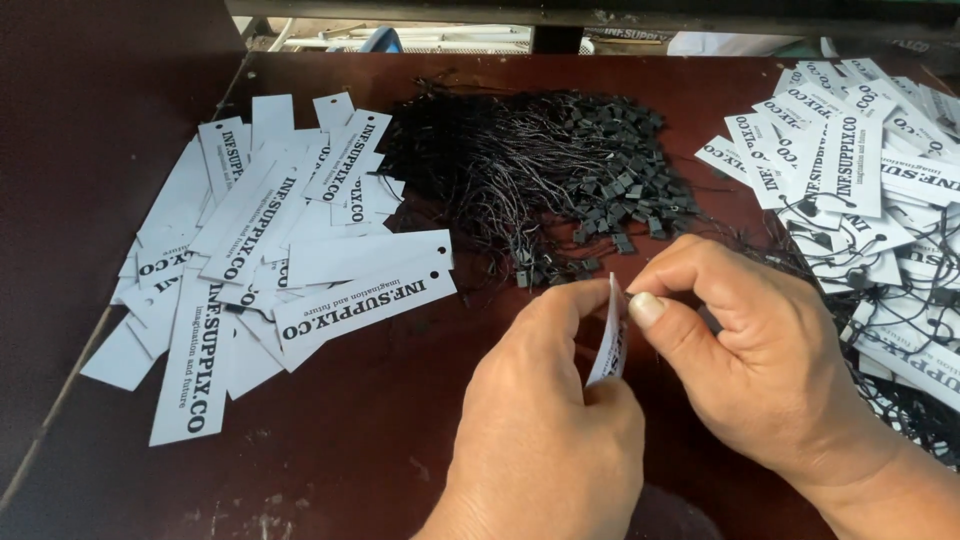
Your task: Attaching plastic loop fasteners to paper product tags by hand.
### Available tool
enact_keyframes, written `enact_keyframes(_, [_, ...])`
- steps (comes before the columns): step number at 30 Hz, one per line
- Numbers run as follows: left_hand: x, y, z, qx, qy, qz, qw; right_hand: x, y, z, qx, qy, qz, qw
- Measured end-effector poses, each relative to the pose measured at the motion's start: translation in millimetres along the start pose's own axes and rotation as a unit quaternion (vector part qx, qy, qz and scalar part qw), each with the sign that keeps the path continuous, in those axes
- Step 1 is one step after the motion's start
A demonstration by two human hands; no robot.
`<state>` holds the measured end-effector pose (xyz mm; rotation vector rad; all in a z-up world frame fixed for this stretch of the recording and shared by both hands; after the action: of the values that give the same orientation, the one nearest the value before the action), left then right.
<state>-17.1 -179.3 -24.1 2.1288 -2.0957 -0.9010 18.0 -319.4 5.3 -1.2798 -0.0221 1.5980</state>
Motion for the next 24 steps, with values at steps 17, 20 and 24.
enact_keyframes(17, [-11, -9, -8, 0.116, 0.106, -0.013, 0.988, 2, 5, -20, 0.038, 0.006, 0.047, 0.998])
enact_keyframes(20, [-12, -9, -12, 0.007, 0.041, -0.015, 0.999, 6, 6, -20, 0.063, 0.009, 0.068, 0.996])
enact_keyframes(24, [-10, -13, -14, -0.043, 0.010, 0.003, 0.999, 0, 9, -25, 0.088, -0.035, 0.093, 0.991])
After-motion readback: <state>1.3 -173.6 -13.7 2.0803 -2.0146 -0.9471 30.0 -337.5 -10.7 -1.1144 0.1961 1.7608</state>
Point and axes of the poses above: each hand's wrist, its own y-axis away from the middle knuckle, its own x-axis out of the palm, z = x × y, the point moved 5 cm from there along -y, towards the middle knuckle, and after that the axes turned 5 degrees about -x, right-handed, at the moved point
